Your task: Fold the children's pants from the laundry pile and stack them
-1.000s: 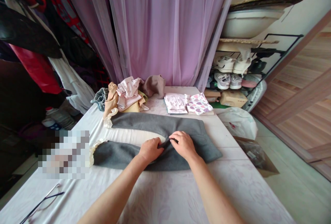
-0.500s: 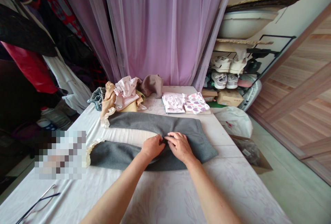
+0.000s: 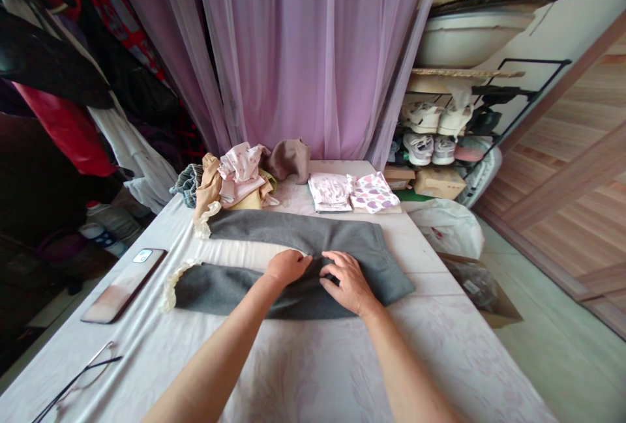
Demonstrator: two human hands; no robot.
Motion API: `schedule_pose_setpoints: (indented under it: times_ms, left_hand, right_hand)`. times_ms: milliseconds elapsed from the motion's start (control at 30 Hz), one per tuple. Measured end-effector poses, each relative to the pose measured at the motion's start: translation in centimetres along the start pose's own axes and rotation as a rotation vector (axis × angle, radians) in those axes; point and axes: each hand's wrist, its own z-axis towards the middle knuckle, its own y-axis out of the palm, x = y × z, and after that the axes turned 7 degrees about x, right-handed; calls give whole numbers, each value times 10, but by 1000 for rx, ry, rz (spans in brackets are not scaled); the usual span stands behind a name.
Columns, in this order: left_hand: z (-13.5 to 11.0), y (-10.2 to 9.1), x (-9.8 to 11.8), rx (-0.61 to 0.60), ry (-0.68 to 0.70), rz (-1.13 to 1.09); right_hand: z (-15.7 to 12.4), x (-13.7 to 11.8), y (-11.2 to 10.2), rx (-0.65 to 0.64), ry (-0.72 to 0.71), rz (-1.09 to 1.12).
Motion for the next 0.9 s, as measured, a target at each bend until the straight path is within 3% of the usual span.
schedule_pose_setpoints:
  times_ms: [333, 533, 667, 767, 833, 900]
  left_hand:
    - [0, 6, 7, 33, -65, -64]
    - [-9, 5, 16, 85, -86, 94]
    - [-12, -1, 11, 156, -80, 133]
    - [-10, -12, -9, 256, -102, 126]
    - [-5, -22, -31, 328, -110, 134]
    - [1, -34, -58, 422, -132, 162]
  right_hand:
    - [-13, 0, 0, 83, 0, 92]
    - [-13, -7, -1, 27, 14, 40]
    - [-9, 0, -5, 130, 46, 88]
    - [-1, 26, -19, 341, 205, 74]
    - [6, 52, -33, 468, 414, -18]
    - [14, 81, -47, 476, 662, -132]
